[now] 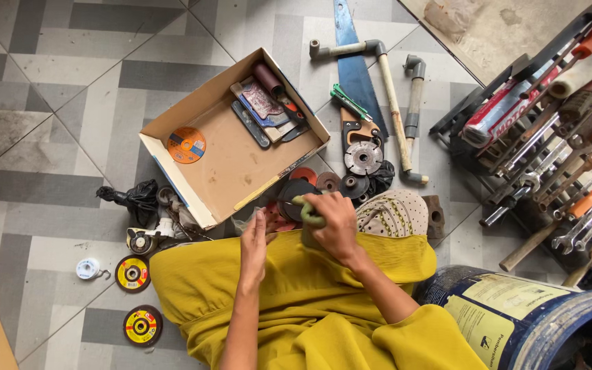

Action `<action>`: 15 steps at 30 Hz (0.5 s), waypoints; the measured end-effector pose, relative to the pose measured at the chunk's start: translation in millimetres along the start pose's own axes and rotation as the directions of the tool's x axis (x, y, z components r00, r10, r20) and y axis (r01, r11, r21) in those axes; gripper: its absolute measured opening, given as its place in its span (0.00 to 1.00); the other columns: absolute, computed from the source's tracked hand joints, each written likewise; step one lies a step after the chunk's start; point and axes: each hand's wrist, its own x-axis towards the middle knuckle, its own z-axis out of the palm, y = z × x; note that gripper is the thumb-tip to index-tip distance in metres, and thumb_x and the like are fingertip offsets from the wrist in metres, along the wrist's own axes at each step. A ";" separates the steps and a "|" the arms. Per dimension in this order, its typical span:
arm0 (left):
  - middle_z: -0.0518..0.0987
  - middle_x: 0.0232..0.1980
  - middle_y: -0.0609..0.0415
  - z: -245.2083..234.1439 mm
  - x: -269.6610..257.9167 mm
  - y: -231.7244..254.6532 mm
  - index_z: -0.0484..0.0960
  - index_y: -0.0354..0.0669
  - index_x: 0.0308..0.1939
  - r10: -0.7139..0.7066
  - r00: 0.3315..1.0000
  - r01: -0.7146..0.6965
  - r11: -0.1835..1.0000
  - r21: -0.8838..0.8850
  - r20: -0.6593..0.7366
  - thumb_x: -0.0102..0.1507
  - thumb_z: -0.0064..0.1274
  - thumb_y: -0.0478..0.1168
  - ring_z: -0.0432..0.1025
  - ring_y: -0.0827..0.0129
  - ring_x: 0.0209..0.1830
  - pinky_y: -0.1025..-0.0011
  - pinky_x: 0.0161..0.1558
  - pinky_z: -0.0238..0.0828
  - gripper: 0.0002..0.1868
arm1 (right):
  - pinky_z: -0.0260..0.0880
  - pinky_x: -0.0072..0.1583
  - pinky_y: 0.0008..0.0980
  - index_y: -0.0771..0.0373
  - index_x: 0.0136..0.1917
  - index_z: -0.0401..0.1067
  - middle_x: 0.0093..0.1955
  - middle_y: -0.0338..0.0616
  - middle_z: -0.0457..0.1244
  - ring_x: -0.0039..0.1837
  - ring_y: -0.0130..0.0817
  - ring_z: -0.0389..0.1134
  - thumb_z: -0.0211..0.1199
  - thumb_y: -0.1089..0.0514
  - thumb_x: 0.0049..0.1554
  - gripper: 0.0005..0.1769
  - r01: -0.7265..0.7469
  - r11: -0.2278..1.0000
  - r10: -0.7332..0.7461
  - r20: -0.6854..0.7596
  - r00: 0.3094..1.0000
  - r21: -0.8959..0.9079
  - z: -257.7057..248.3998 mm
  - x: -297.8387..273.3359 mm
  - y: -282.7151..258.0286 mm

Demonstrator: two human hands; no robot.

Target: The person sits on the floor and wipes abrasive cutting discs and blades one at a time with a green cloth, then places each cleaned disc into an open cardboard box holding other tools and supplies.

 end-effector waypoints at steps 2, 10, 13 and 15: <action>0.83 0.51 0.55 1.2 -1.8 4.1 0.77 0.41 0.59 -0.077 0.993 0.095 0.974 -0.205 0.094 0.71 0.37 0.57 0.80 0.72 0.47 0.74 0.46 0.76 0.27 | 0.61 0.51 0.40 0.55 0.60 0.75 0.50 0.39 0.69 0.51 0.38 0.67 0.71 0.61 0.48 0.25 0.220 0.964 -0.221 0.007 0.975 -0.153 -0.4 0.3 -8.9; 0.79 0.58 0.50 0.2 7.8 -1.6 0.70 0.35 0.66 -0.008 0.990 0.053 0.947 -0.317 0.141 0.74 0.38 0.49 0.76 0.65 0.54 0.64 0.53 0.76 0.24 | 0.62 0.53 0.40 0.53 0.64 0.74 0.51 0.39 0.66 0.53 0.40 0.65 0.72 0.58 0.40 0.36 0.233 0.965 -0.259 0.304 0.917 0.120 -24.8 0.4 -20.3; 0.71 0.69 0.50 9.7 4.3 2.8 0.61 0.41 0.76 0.146 0.975 -0.132 0.987 -0.091 0.168 0.73 0.39 0.49 0.69 0.66 0.66 0.67 0.64 0.67 0.29 | 0.61 0.50 0.41 0.52 0.65 0.74 0.52 0.37 0.67 0.51 0.42 0.65 0.73 0.57 0.41 0.36 0.120 0.993 -0.122 0.226 0.967 0.025 -31.9 0.2 -24.6; 0.65 0.74 0.53 19.1 -4.2 6.8 0.54 0.44 0.78 0.131 0.962 -0.110 0.989 -0.099 0.238 0.72 0.34 0.53 0.63 0.67 0.70 0.68 0.67 0.63 0.33 | 0.61 0.52 0.41 0.51 0.66 0.74 0.55 0.38 0.67 0.54 0.41 0.65 0.72 0.60 0.40 0.38 0.199 0.980 -0.199 0.153 0.968 0.015 -29.7 0.6 -29.5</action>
